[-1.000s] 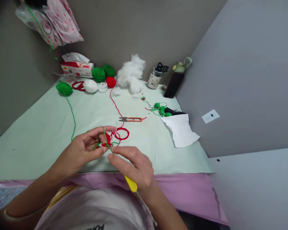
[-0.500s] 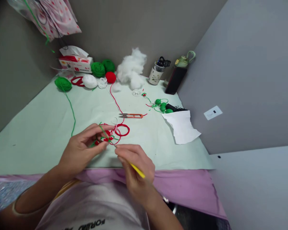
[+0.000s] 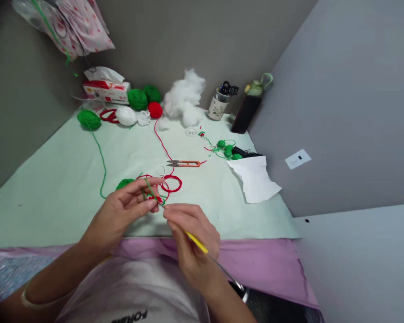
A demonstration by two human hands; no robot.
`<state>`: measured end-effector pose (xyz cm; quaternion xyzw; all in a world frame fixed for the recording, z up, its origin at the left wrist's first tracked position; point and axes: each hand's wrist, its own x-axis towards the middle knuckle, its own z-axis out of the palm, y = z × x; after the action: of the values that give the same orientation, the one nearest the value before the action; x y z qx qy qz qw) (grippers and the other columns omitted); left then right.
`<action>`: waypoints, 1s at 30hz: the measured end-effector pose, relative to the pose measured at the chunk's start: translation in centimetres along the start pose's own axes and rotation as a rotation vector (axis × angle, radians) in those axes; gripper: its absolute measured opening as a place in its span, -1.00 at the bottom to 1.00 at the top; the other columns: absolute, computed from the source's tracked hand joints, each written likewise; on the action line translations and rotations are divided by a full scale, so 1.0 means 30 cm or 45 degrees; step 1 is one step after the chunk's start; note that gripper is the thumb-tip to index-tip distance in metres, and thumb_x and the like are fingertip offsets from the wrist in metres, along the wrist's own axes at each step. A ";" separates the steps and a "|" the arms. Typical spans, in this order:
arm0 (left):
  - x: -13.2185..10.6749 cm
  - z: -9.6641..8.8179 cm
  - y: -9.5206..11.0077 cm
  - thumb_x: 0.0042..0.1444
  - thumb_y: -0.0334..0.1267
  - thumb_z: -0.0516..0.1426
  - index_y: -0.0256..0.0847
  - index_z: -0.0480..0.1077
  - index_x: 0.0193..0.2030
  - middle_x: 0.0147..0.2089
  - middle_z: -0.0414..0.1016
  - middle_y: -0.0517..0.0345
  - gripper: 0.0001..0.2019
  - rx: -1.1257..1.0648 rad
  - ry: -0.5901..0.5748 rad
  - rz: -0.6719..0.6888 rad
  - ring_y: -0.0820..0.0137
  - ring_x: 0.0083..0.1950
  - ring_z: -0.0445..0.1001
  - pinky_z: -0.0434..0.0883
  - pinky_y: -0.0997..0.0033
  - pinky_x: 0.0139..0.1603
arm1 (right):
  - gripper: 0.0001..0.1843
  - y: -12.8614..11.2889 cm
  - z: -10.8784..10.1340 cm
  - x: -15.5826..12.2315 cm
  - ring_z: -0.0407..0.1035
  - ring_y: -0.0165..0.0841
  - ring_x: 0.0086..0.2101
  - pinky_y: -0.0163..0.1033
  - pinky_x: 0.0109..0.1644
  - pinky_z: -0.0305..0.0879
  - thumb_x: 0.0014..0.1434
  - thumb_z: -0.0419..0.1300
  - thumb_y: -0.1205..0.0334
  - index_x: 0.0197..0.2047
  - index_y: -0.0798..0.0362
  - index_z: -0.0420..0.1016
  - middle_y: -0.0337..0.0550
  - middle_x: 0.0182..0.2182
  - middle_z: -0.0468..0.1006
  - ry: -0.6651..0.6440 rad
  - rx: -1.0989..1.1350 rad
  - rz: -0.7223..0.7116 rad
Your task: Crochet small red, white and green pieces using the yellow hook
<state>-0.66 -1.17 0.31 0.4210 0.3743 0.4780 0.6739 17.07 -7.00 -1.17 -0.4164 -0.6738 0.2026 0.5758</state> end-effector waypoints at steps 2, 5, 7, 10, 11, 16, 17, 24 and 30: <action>-0.003 0.007 0.002 0.11 -0.36 0.39 -0.16 0.65 0.06 -0.22 0.61 0.20 -0.65 -0.001 0.027 -0.012 0.49 -0.28 0.54 0.54 0.48 -0.17 | -0.52 -0.005 -0.002 0.000 0.63 -0.30 -0.07 -0.19 -0.06 0.62 0.32 0.20 0.63 0.14 -0.05 0.64 -0.08 -0.05 0.71 -0.012 -0.021 -0.035; -0.006 0.021 0.002 0.06 -0.41 0.38 -0.15 0.65 0.06 -0.25 0.56 0.23 -0.62 0.029 0.097 0.014 0.50 -0.28 0.49 0.50 0.51 -0.19 | -0.49 -0.010 -0.005 -0.003 0.64 -0.31 -0.05 -0.24 -0.03 0.62 0.30 0.22 0.64 0.18 -0.01 0.61 -0.05 -0.02 0.70 -0.053 -0.103 -0.116; -0.006 0.032 0.002 0.03 -0.42 0.37 -0.16 0.65 0.06 -0.28 0.54 0.24 -0.59 0.050 0.140 0.039 0.49 -0.27 0.46 0.48 0.51 -0.19 | -0.47 -0.010 -0.005 -0.008 0.64 -0.32 -0.04 -0.26 -0.02 0.61 0.29 0.22 0.65 0.21 0.00 0.60 -0.02 0.02 0.69 -0.061 -0.167 -0.166; -0.004 0.043 -0.005 0.02 -0.40 0.35 -0.18 0.64 0.07 -0.29 0.52 0.24 -0.58 0.087 0.163 0.090 0.46 -0.27 0.45 0.48 0.49 -0.19 | -0.46 -0.008 0.003 -0.016 0.64 -0.32 -0.03 -0.26 0.01 0.61 0.29 0.21 0.65 0.23 0.01 0.59 -0.02 0.03 0.69 -0.044 -0.200 -0.174; -0.003 0.044 -0.010 0.04 -0.40 0.34 -0.18 0.63 0.07 -0.28 0.52 0.23 -0.59 0.109 0.166 0.110 0.46 -0.27 0.45 0.48 0.48 -0.18 | -0.47 -0.007 0.006 -0.017 0.64 -0.32 -0.03 -0.26 0.01 0.60 0.29 0.21 0.65 0.22 0.01 0.60 -0.02 0.02 0.69 -0.033 -0.184 -0.153; -0.004 0.028 -0.071 0.15 -0.48 0.26 -0.09 0.60 0.13 -0.20 0.56 0.25 -0.59 0.336 0.200 0.359 0.45 -0.11 0.54 0.46 0.46 0.05 | -0.60 -0.011 0.030 -0.008 0.62 -0.34 -0.11 -0.24 -0.02 0.59 0.36 0.21 0.53 0.10 -0.08 0.69 -0.15 -0.13 0.73 0.079 -0.002 0.103; -0.004 0.022 -0.086 0.17 -0.50 0.25 -0.06 0.59 0.14 -0.16 0.57 0.25 -0.57 0.400 0.207 0.441 0.44 -0.05 0.54 0.44 0.46 0.11 | -0.63 -0.011 0.035 -0.003 0.62 -0.36 -0.15 -0.25 -0.05 0.59 0.38 0.22 0.49 0.06 -0.11 0.71 -0.17 -0.16 0.73 0.112 0.060 0.183; 0.005 -0.013 -0.139 0.24 -0.58 0.20 0.12 0.52 0.28 -0.04 0.59 0.26 -0.43 0.632 0.152 0.789 0.45 0.03 0.53 0.38 0.45 0.23 | -0.92 0.010 0.057 0.055 0.62 -0.46 -0.44 -0.40 -0.27 0.60 0.25 0.44 0.17 -0.23 -0.06 0.79 -0.20 -0.36 0.77 0.315 0.805 0.845; 0.004 -0.026 -0.128 0.26 -0.50 0.28 0.07 0.56 0.25 -0.11 0.62 0.23 -0.51 0.536 0.113 0.673 0.43 -0.01 0.57 0.44 0.47 0.18 | -0.78 0.015 0.046 0.092 0.58 -0.49 -0.51 -0.47 -0.37 0.56 0.04 0.59 0.10 -0.30 0.03 0.79 -0.16 -0.43 0.77 0.295 1.060 1.097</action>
<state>-0.07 -1.61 -3.55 0.6121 0.3716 0.5662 0.4083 15.94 -4.28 -0.18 -0.4110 -0.2419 0.6172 0.6258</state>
